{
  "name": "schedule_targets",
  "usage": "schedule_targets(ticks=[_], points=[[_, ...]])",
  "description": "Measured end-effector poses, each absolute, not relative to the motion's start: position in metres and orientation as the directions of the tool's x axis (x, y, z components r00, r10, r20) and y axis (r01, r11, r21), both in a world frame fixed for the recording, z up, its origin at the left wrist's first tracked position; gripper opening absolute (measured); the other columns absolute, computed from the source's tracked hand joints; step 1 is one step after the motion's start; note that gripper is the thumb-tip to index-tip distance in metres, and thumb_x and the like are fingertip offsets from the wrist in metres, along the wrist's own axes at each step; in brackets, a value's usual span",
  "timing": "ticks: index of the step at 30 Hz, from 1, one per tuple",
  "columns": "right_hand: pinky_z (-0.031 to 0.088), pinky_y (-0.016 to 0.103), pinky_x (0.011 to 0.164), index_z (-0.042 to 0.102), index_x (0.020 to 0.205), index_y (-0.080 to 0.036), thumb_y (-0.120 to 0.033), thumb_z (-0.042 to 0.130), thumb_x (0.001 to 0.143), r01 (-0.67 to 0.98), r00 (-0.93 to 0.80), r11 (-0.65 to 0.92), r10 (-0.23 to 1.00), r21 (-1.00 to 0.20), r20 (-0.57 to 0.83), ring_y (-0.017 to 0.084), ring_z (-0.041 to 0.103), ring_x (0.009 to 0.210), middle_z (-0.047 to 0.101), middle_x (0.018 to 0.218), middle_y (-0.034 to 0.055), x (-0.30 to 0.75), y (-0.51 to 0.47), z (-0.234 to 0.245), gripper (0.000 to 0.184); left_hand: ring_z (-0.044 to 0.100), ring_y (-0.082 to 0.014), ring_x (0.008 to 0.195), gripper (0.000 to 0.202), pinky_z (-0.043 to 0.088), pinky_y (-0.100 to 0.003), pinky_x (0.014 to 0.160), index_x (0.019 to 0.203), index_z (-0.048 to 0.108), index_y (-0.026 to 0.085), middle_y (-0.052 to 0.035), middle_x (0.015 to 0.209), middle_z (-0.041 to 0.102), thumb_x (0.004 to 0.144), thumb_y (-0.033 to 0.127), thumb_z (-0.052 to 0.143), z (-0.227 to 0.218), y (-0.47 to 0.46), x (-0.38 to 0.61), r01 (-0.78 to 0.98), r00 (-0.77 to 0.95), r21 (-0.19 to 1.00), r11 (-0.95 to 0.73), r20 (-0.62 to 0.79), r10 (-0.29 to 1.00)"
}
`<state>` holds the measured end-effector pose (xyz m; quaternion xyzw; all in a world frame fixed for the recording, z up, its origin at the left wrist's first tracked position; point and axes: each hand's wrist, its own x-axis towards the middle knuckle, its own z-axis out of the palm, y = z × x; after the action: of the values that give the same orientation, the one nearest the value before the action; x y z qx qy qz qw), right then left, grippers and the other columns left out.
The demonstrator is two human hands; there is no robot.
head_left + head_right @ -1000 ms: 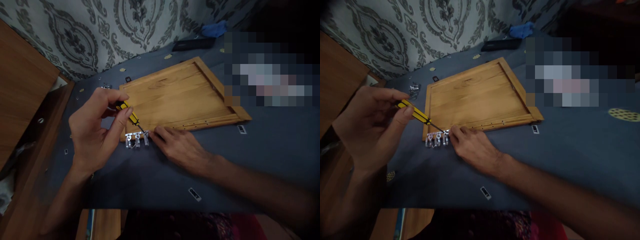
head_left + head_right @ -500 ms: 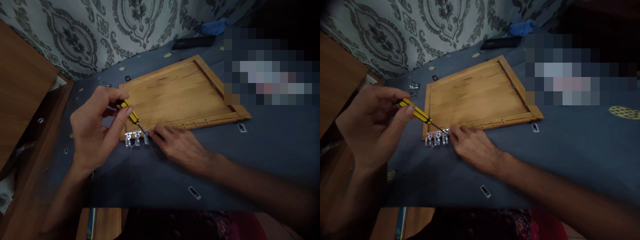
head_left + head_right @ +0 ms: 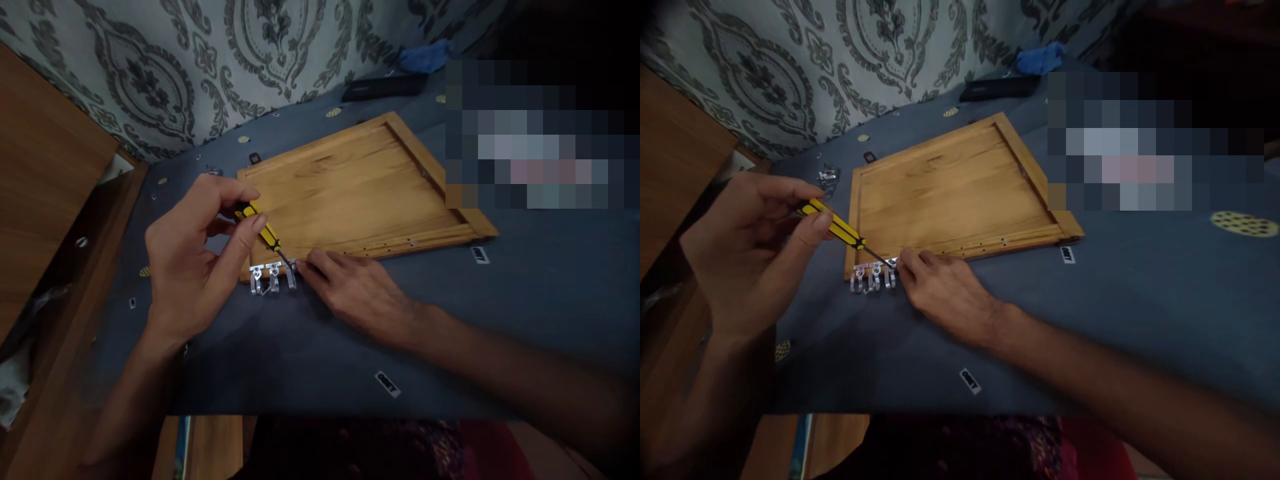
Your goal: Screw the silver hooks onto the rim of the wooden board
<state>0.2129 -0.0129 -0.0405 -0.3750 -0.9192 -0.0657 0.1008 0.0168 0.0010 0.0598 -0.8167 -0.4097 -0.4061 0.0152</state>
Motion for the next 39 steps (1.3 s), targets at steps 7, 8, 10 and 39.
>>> schedule_targets(ticks=[7,8,10,39], points=[[0.042,0.03,0.056,0.062,0.12,-0.009,-0.007,0.049,0.094,0.696,-0.701,0.718,0.675,0.013,0.231,0.019,0.062,0.081,0.067,0.101,0.0118,0.214,-0.013,-0.039,0.028,0.067,-0.0114,0.073,0.016,0.062,-0.024,0.064,0.104,0.069,0.031,0.0035,0.088,0.066,0.09,0.022,0.07,0.061,0.001,0.016,0.692,0.336,0.294,-0.659,0.677,0.655],[0.041,0.03,0.056,0.062,0.12,-0.009,-0.007,0.05,0.094,0.697,-0.701,0.717,0.674,0.021,0.235,0.019,0.062,0.081,0.067,0.1,0.0116,0.214,-0.013,-0.039,0.028,0.066,-0.0115,0.073,0.017,0.062,-0.024,0.064,0.104,0.069,0.031,0.0033,0.087,0.065,0.09,0.022,0.07,0.061,0.002,0.016,0.693,0.336,0.292,-0.659,0.677,0.655],[0.04,0.029,0.055,0.062,0.12,-0.009,-0.006,0.051,0.093,0.699,-0.699,0.714,0.672,0.036,0.245,0.019,0.063,0.081,0.067,0.1,0.0114,0.213,-0.013,-0.04,0.029,0.066,-0.0116,0.073,0.016,0.061,-0.024,0.064,0.104,0.069,0.03,0.0027,0.086,0.064,0.09,0.023,0.07,0.061,0.002,0.015,0.69,0.337,0.294,-0.661,0.678,0.653],[0.037,0.031,0.055,0.063,0.122,-0.01,-0.007,0.051,0.094,0.711,-0.693,0.703,0.696,0.019,0.187,0.02,0.063,0.082,0.068,0.102,0.0118,0.211,-0.013,-0.034,0.031,0.068,-0.0118,0.072,0.017,0.063,-0.03,0.063,0.105,0.066,0.029,0.0049,0.092,0.069,0.089,0.028,0.073,0.058,0.017,0.015,0.68,0.416,0.216,-0.7,0.673,0.612]])
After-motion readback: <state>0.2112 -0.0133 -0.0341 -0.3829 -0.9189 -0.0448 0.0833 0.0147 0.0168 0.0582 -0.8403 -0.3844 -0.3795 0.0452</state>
